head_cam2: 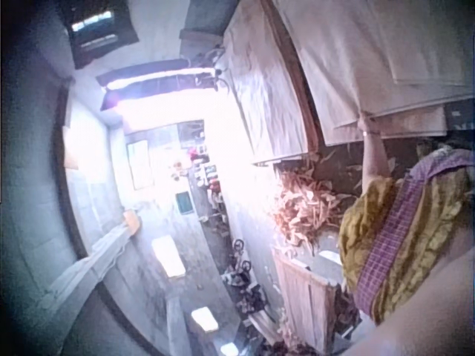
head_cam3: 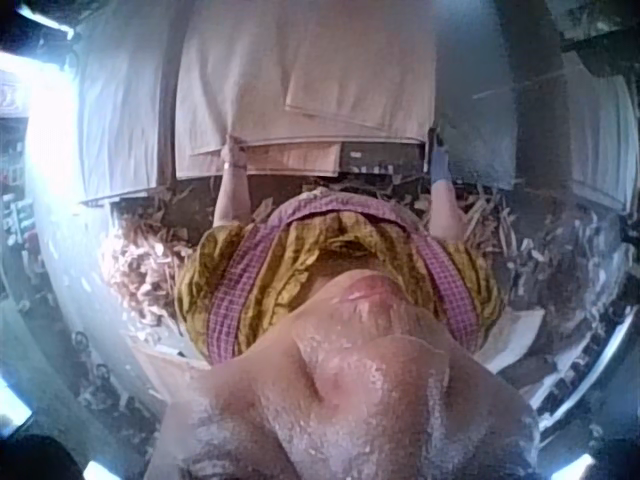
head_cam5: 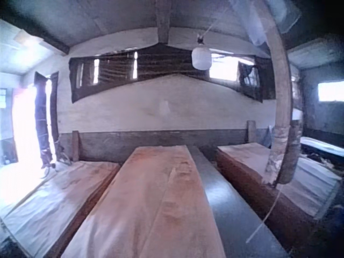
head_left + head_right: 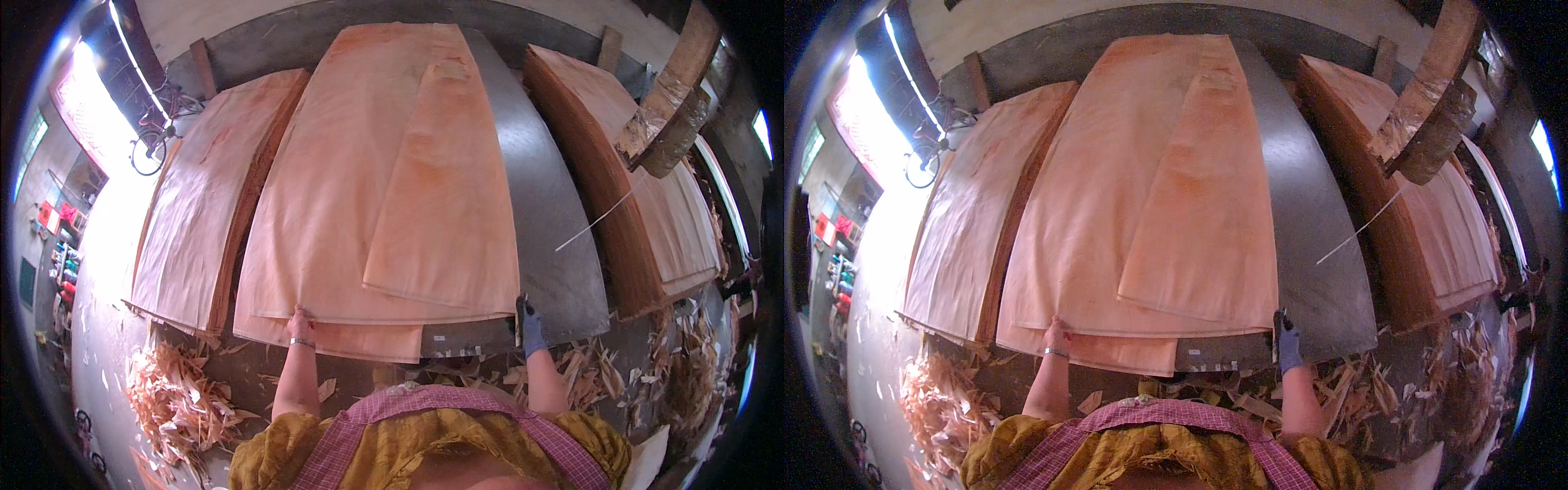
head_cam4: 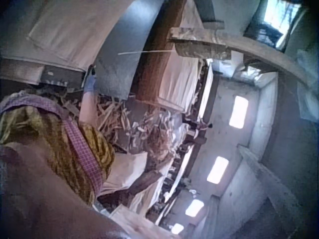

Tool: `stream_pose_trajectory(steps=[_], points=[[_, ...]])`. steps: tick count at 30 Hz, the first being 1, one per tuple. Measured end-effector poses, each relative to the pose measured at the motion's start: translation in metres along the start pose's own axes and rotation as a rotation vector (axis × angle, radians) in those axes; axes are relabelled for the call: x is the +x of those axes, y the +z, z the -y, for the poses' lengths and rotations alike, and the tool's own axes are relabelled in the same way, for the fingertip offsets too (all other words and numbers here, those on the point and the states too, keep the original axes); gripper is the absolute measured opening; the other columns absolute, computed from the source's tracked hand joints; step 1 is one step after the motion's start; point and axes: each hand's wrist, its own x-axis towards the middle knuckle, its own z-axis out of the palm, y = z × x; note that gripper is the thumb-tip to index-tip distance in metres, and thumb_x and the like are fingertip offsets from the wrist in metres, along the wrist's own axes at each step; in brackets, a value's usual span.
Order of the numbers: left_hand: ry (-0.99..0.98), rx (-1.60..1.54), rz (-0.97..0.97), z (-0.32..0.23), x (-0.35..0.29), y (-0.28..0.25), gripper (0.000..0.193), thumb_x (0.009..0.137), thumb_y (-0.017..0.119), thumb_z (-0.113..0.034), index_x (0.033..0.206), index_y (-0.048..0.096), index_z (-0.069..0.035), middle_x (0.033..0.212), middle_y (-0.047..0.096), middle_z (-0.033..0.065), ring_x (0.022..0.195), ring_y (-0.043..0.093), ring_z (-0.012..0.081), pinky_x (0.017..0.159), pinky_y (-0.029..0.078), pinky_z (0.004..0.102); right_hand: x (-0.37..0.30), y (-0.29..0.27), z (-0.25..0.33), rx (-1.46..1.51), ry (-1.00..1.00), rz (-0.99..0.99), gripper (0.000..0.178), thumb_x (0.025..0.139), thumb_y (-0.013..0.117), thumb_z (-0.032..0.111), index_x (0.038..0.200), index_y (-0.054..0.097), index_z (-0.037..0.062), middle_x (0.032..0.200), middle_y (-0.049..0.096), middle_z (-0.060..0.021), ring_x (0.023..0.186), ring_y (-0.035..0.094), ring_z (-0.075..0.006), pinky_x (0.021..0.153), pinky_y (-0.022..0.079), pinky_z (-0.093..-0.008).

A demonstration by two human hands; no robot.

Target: The person cuts and trims thin wood veneer sheets on a large table using a utility knife and a measuring tape.

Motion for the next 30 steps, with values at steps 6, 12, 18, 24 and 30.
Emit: stream_pose_trajectory(steps=[6,12,18,24,30], points=[[0.049,-0.049,-0.005,0.002,0.014,-0.008,0.03,0.092,0.066,-0.037,0.077,0.055,-0.012,0.059,0.05,-0.0002,0.043,0.047,0.0143,0.036,0.038,0.0275,-0.084,-0.007,-0.088,-0.716,-0.54,-0.404,0.04,0.093,0.059,0.036,0.108,0.064,-0.0005,0.096,0.069,-0.0216,0.091,0.066,-0.04,0.077,0.052,-0.0448],[0.027,-0.052,-0.07,-0.004,-0.025,0.022,0.034,0.09,0.067,-0.039,0.077,0.053,-0.012,0.06,0.049,0.0003,0.042,0.044,0.0143,0.036,0.038,0.0281,-0.071,0.027,-0.044,-0.632,-0.534,-0.288,0.04,0.093,0.06,0.038,0.104,0.065,-0.0006,0.098,0.068,-0.0246,0.094,0.065,-0.0406,0.077,0.051,-0.0462],[0.019,-0.055,0.014,-0.002,-0.001,0.011,0.032,0.091,0.066,-0.038,0.077,0.053,-0.013,0.062,0.05,-0.0004,0.043,0.044,0.0131,0.037,0.037,0.0265,-0.053,0.047,-0.02,-0.176,-0.326,-0.077,0.035,0.091,0.066,0.039,0.087,0.066,0.0038,0.065,0.064,-0.0097,0.055,0.061,-0.0203,0.05,0.046,-0.0356],[0.037,-0.201,0.147,-0.006,0.023,-0.02,0.029,0.092,0.065,-0.038,0.078,0.055,-0.015,0.063,0.05,-0.0014,0.044,0.042,0.0127,0.038,0.038,0.0247,-0.1,0.014,0.045,0.097,-0.145,0.04,0.032,0.09,0.067,0.04,0.077,0.065,0.0105,0.054,0.053,0.0006,0.039,0.046,-0.0112,0.038,0.036,-0.0268],[-0.05,-0.132,-0.012,-0.003,0.007,0.001,0.026,0.092,0.065,-0.037,0.08,0.057,-0.016,0.069,0.053,-0.0017,0.047,0.044,0.0129,0.039,0.037,0.0265,-0.051,-0.055,-0.02,0.131,-0.274,-0.127,0.033,0.09,0.066,0.04,0.096,0.069,0.0074,0.059,0.056,-0.0006,0.048,0.053,-0.0137,0.043,0.04,-0.0276]])
